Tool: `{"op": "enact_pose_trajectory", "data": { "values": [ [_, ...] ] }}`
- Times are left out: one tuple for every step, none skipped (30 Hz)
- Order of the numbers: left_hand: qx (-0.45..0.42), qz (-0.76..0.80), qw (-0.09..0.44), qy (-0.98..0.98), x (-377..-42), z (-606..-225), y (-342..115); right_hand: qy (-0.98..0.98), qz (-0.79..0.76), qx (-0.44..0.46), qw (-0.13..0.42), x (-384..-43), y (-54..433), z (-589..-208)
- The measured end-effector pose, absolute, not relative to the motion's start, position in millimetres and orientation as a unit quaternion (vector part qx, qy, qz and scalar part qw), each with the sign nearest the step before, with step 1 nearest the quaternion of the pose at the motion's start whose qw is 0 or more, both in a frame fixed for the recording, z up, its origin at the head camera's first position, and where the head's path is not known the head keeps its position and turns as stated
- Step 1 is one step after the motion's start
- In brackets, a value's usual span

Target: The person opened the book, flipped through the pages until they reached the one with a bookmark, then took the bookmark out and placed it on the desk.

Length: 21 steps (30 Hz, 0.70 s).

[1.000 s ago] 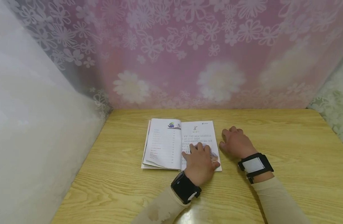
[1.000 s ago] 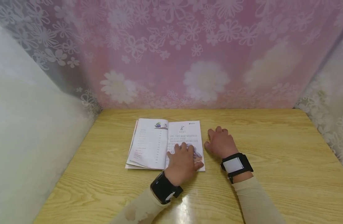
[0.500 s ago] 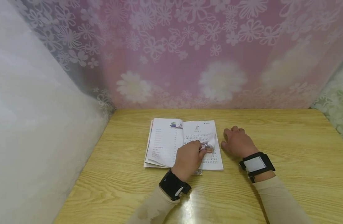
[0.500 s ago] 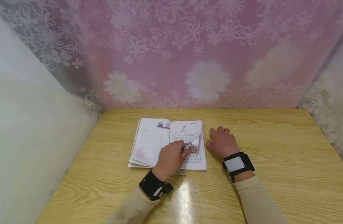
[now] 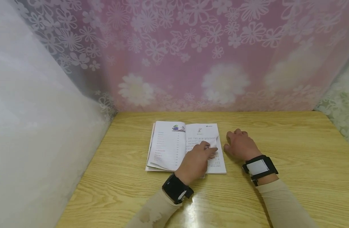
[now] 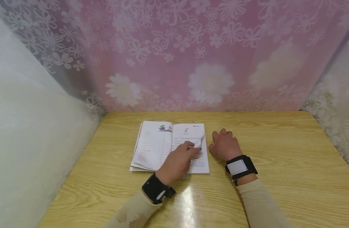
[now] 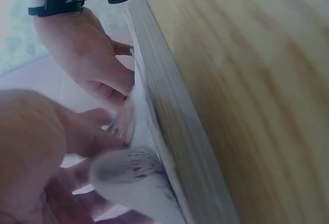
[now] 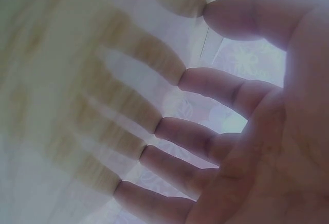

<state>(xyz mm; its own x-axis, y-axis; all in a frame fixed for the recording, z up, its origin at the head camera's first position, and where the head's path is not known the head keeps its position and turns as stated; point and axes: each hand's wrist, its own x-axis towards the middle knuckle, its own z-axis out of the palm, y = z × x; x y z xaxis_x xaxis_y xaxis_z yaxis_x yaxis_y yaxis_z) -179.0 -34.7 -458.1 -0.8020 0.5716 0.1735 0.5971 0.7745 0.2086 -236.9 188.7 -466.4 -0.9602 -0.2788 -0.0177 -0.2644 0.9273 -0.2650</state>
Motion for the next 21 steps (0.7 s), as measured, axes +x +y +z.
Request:
{"op": "enact_pose_trajectory", "data": {
  "values": [
    [-0.304, -0.120, 0.047, -0.944, -179, -458, -35, 0.981, -0.131, -0.139, 0.027, -237, 189, -467],
    [-0.297, -0.112, 0.045, -0.947, -179, -457, -36, 0.981, -0.130, -0.139, 0.026, -237, 189, -468],
    [-0.290, -0.105, 0.043, -0.950, -179, -457, -37, 0.982, -0.128, -0.139, 0.024, -237, 190, -468],
    [-0.285, -0.101, 0.042, -0.952, -179, -456, -38, 0.982, -0.126, -0.139, 0.023, -237, 190, -469],
    [-0.281, -0.096, 0.044, -0.954, -180, -456, -39, 0.982, -0.125, -0.139, 0.022, -237, 190, -468],
    [-0.279, -0.092, 0.048, -0.955, -180, -456, -41, 0.982, -0.123, -0.140, 0.021, -237, 190, -468],
    [-0.278, -0.092, 0.056, -0.954, -181, -455, -43, 0.982, -0.122, -0.140, 0.021, -237, 191, -468],
    [-0.278, -0.093, 0.066, -0.954, -181, -455, -45, 0.983, -0.121, -0.139, 0.022, -237, 191, -468],
    [-0.278, -0.097, 0.079, -0.952, -182, -454, -47, 0.983, -0.120, -0.139, 0.021, -237, 190, -468],
    [-0.276, -0.104, 0.091, -0.951, -183, -453, -50, 0.983, -0.121, -0.139, 0.023, -236, 190, -467],
    [-0.274, -0.110, 0.103, -0.950, -183, -451, -53, 0.982, -0.122, -0.139, 0.024, -236, 190, -466],
    [-0.271, -0.122, 0.114, -0.948, -184, -449, -56, 0.982, -0.122, -0.139, 0.025, -235, 190, -466],
    [-0.264, -0.132, 0.121, -0.948, -184, -448, -61, 0.982, -0.123, -0.138, 0.026, -235, 188, -465],
    [-0.256, -0.144, 0.128, -0.947, -185, -446, -65, 0.983, -0.123, -0.137, 0.027, -235, 188, -464],
    [-0.248, -0.153, 0.136, -0.947, -186, -445, -70, 0.983, -0.123, -0.137, 0.027, -235, 187, -464],
    [-0.238, -0.161, 0.139, -0.948, -187, -444, -75, 0.983, -0.124, -0.136, 0.028, -234, 187, -464],
    [-0.227, -0.168, 0.142, -0.949, -188, -443, -80, 0.983, -0.124, -0.135, 0.028, -234, 186, -463],
    [-0.215, -0.173, 0.142, -0.951, -189, -443, -85, 0.982, -0.125, -0.135, 0.028, -234, 186, -463],
    [-0.205, -0.175, 0.142, -0.953, -190, -443, -91, 0.983, -0.126, -0.135, 0.027, -234, 186, -463],
    [-0.196, -0.177, 0.144, -0.954, -191, -444, -97, 0.983, -0.125, -0.135, 0.027, -234, 187, -463],
    [-0.188, -0.178, 0.145, -0.955, -192, -444, -103, 0.982, -0.126, -0.135, 0.026, -234, 187, -464]
  ]
}}
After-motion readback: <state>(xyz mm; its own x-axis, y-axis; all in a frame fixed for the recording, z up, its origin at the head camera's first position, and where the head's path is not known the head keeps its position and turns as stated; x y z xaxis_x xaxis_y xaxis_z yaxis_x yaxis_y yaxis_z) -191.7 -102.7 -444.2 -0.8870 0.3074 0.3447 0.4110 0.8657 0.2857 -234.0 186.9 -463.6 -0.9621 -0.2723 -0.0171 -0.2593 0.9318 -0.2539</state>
